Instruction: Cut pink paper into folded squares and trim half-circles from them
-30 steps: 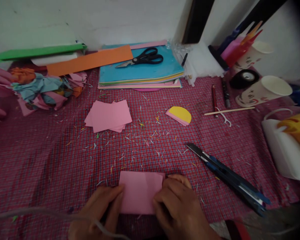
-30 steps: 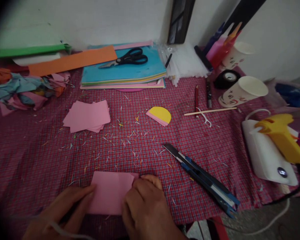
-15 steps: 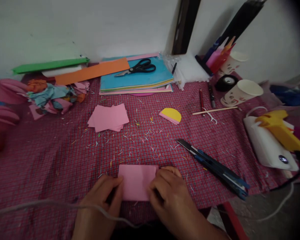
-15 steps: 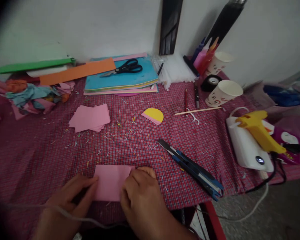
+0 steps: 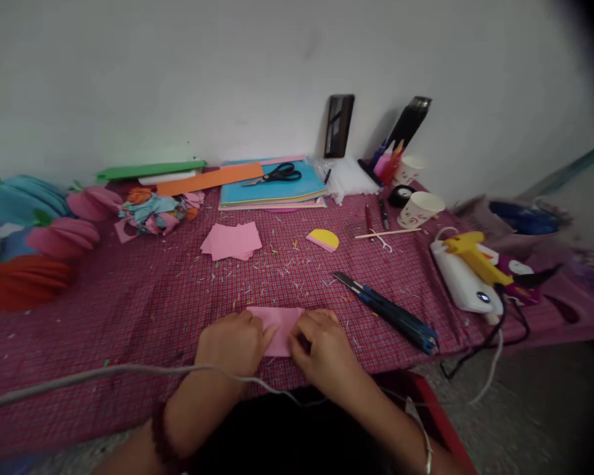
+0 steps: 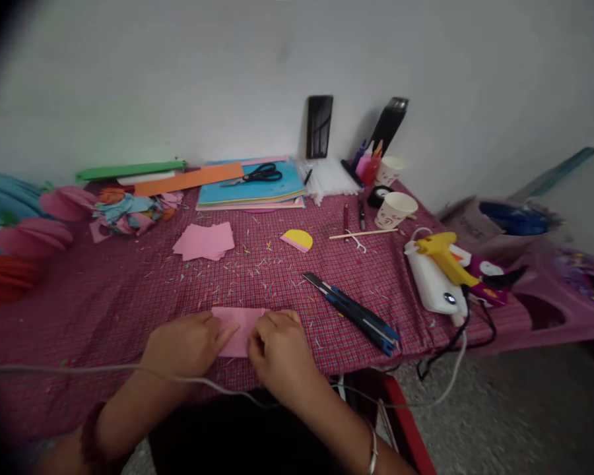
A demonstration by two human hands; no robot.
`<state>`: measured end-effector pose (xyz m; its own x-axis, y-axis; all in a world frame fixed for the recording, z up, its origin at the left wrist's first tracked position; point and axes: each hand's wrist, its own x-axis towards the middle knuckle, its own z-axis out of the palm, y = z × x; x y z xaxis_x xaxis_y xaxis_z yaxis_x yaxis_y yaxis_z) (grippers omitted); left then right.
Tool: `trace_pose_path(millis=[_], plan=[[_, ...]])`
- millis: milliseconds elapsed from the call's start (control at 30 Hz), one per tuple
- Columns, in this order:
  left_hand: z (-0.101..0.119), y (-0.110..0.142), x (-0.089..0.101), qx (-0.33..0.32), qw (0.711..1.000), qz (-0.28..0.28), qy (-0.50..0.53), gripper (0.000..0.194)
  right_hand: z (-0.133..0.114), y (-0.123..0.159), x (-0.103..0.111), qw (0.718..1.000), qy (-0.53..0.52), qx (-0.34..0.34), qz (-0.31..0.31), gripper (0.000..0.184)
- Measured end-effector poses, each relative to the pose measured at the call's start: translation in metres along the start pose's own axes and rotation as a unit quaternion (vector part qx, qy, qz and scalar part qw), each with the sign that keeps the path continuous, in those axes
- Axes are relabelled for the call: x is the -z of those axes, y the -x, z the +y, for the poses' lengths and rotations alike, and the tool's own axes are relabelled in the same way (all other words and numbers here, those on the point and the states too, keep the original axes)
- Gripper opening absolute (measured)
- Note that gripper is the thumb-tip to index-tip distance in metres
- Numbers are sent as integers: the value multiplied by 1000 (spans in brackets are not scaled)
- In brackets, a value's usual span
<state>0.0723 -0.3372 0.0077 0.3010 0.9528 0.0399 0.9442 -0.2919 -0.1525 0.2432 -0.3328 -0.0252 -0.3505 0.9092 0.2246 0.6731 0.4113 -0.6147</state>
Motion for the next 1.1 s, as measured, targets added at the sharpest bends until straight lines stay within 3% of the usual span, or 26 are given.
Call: trace_pose_path(millis=[133,200,400,500,633,900,1100], plan=[[4,-8,10,0,994,-103,26,38,4,1,-5,1000,13,6,5,13],[6,-11,13,-4,991,-128,41,31,7,2,-7,1000,9,7,10,13],[11,-7,6,-54,993,-72,76,26,9,3,-6,1000,-4,1,3,12],[13,-3,-9,-108,987,-40,115,30,7,4,-6,1000,-3,8,19,13],[9,-3,-30,-130,965,18,226,30,8,2,-8,999,-21,-6,45,12],[-14,-13,-24,-183,931,13,315,22,18,-7,-2,997,-65,-2,48,16],[-18,-9,-24,-206,906,5,369,16,25,-5,-4,996,-82,14,39,17]])
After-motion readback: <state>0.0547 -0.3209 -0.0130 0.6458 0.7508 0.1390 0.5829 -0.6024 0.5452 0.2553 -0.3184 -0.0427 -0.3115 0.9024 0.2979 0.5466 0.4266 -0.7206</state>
